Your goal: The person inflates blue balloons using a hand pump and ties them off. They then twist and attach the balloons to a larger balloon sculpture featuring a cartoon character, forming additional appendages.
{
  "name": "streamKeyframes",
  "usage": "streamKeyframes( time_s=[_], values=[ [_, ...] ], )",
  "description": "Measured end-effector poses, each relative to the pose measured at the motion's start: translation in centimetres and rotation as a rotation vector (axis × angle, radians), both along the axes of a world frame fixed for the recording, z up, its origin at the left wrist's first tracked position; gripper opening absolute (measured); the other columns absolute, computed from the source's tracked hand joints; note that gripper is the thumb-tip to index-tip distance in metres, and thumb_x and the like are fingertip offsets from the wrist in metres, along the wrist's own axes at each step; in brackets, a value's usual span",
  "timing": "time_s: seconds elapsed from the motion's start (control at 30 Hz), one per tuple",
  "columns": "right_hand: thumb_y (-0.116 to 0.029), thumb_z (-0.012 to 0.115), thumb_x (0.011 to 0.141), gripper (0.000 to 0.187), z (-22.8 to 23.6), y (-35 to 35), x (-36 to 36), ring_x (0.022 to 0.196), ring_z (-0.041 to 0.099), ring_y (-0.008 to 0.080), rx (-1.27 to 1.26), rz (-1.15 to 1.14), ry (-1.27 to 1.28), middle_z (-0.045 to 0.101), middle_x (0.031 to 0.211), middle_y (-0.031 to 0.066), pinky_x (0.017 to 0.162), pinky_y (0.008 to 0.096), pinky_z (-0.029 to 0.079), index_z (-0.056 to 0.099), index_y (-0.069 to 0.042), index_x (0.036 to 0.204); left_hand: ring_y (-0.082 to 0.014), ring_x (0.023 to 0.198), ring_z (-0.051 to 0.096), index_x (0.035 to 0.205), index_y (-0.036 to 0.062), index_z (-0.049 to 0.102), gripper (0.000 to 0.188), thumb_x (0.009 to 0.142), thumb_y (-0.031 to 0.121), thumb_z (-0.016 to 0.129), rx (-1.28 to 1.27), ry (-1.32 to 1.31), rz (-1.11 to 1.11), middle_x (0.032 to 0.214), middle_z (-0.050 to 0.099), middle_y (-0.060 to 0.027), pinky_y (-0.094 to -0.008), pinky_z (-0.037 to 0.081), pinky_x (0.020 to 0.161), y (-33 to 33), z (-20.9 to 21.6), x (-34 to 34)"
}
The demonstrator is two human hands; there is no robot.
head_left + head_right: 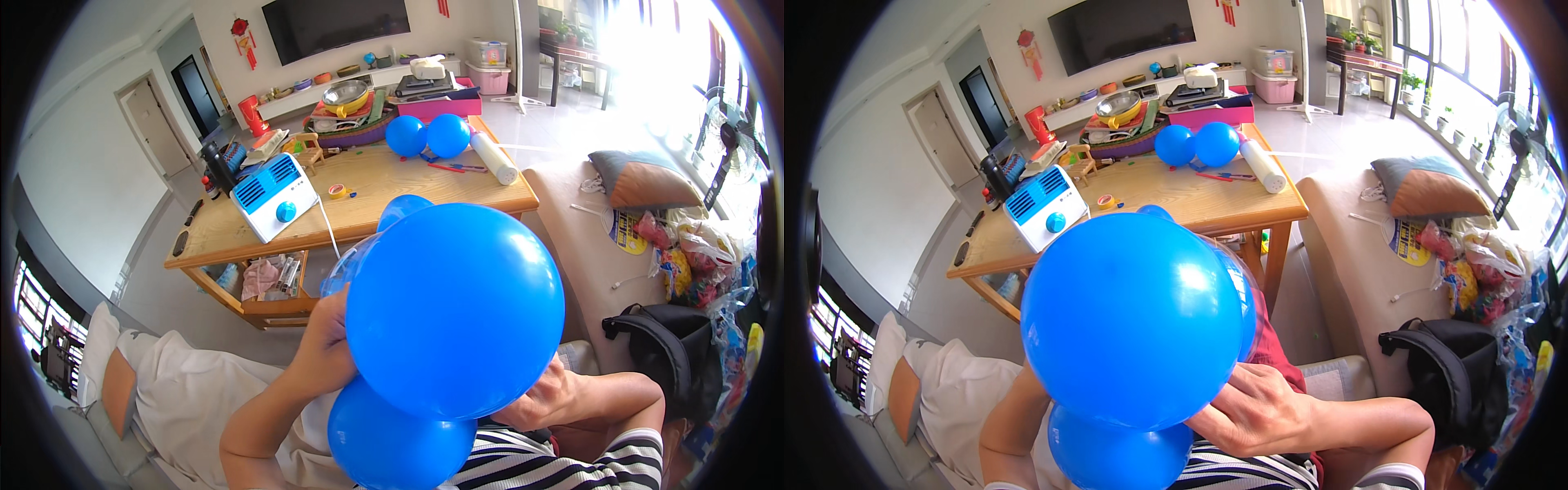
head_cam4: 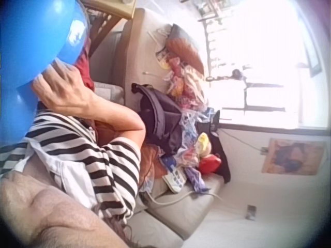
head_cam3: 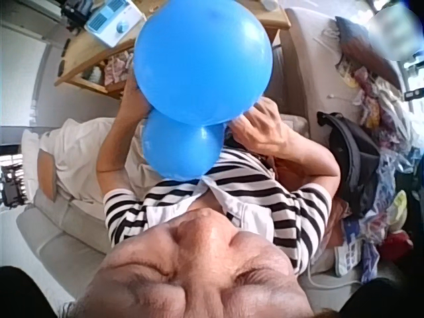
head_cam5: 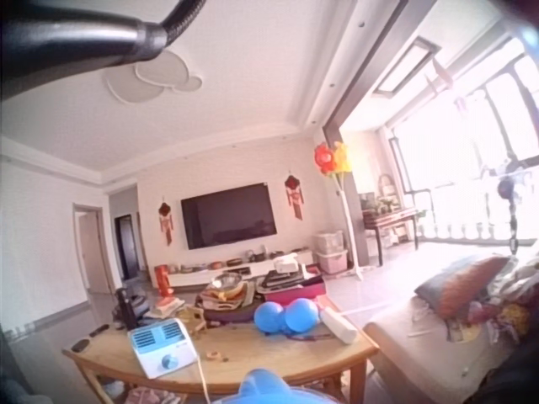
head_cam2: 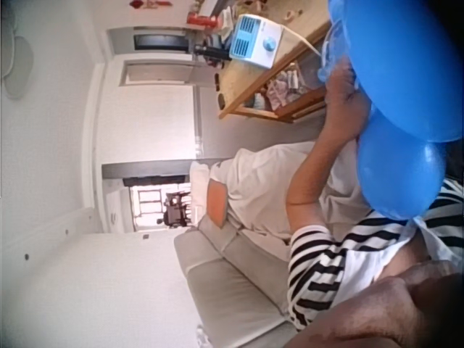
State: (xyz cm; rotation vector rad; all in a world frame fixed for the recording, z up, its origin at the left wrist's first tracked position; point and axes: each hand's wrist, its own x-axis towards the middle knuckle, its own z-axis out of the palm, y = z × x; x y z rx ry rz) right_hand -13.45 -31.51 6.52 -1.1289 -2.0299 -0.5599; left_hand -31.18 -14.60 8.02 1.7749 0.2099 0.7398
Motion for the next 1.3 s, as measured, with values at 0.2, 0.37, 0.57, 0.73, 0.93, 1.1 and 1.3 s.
streamKeyframes(
  time_s=[0.2, 0.37, 0.57, 0.73, 0.93, 1.1, 1.3],
  values=[
    [-0.012, 0.06, 0.07, 0.026, -0.2, 1.2, -0.9, 0.066, 0.059, 0.0165, 0.104, 0.037, 0.009, 0.061, 0.085, 0.0109, 0.05, 0.025, 0.048, 0.061, -0.005, 0.095, -0.0146, 0.077, 0.057, 0.088, -0.0002, 0.058, 0.011, 0.08, 0.007, 0.058, 0.013, 0.053, 0.054, 0.087, 0.061, -0.0097, -0.0294, 0.045, 0.07, 0.1, 0.7, -0.4],
    [-0.015, 0.061, 0.065, 0.028, 0.7, 1.3, -0.9, 0.063, 0.056, 0.016, -0.017, -0.069, -0.087, 0.057, 0.083, 0.009, 0.049, 0.0257, 0.047, 0.062, -0.007, 0.091, -0.014, 0.077, 0.054, 0.088, -0.0006, 0.057, 0.01, 0.08, 0.005, 0.055, 0.216, 0.14, 0.114, 0.088, 0.059, -0.0089, -0.0288, 0.044, 0.07, -0.8, 4.2, -0.8],
    [-0.016, 0.062, 0.062, 0.019, 1.6, 1.5, -2.2, 0.065, 0.056, 0.0163, 0.014, -0.255, -0.145, 0.055, 0.081, 0.0077, 0.051, 0.0273, 0.046, 0.06, -0.01, 0.08, -0.0143, 0.074, 0.054, 0.09, 0.0013, 0.059, 0.011, 0.082, 0.008, 0.055, 0.186, 0.161, 0.274, 0.087, 0.058, -0.01, -0.0269, 0.044, 0.066, -2.6, 4.6, -2.8],
    [-0.015, 0.064, 0.061, 0.019, 1.6, 3.1, -3.0, 0.067, 0.058, 0.0163, -0.007, -0.182, -0.103, 0.057, 0.08, 0.0086, 0.052, 0.027, 0.047, 0.058, -0.007, 0.077, -0.0198, 0.063, 0.054, 0.082, 0.0051, 0.066, 0.012, 0.072, 0.011, 0.069, 0.687, 0.174, 0.361, 0.081, 0.055, -0.0087, -0.0294, 0.042, 0.055, -3.7, 6.0, -3.5],
    [-0.01, 0.062, 0.063, 0.029, 1.4, 4.2, -3.3, 0.064, 0.059, 0.0177, -0.035, -0.058, 0.071, 0.057, 0.074, 0.007, 0.055, 0.0292, 0.048, 0.061, -0.001, 0.091, -0.0202, 0.057, 0.049, 0.071, 0.0069, 0.067, 0.014, 0.061, 0.013, 0.074, 1.042, 0.168, 0.336, 0.068, 0.047, -0.0052, -0.0318, 0.037, 0.05, -3.9, 8.4, -3.4],
    [-0.009, 0.06, 0.065, 0.031, 1.2, 4.8, -3.6, 0.063, 0.058, 0.0159, -0.04, -0.114, 0.068, 0.055, 0.07, 0.0056, 0.053, 0.0281, 0.047, 0.061, 0.0, 0.094, -0.0184, 0.052, 0.043, 0.057, 0.0069, 0.058, 0.01, 0.053, 0.015, 0.064, 1.482, 0.184, 0.292, 0.058, 0.038, -0.0034, -0.031, 0.031, 0.049, -3.4, 9.2, -2.2],
    [-0.008, 0.06, 0.064, 0.019, 1.5, 5.5, -5.2, 0.058, 0.055, 0.0142, 0.03, -0.182, -0.079, 0.053, 0.067, 0.0044, 0.047, 0.0271, 0.043, 0.057, -0.001, 0.081, -0.0155, 0.05, 0.042, 0.047, 0.006, 0.05, 0.012, 0.046, 0.017, 0.057, 1.851, 0.338, 0.15, 0.051, 0.036, -0.0018, -0.0295, 0.03, 0.049, -5.3, 9.1, -1.5]
  ],
)
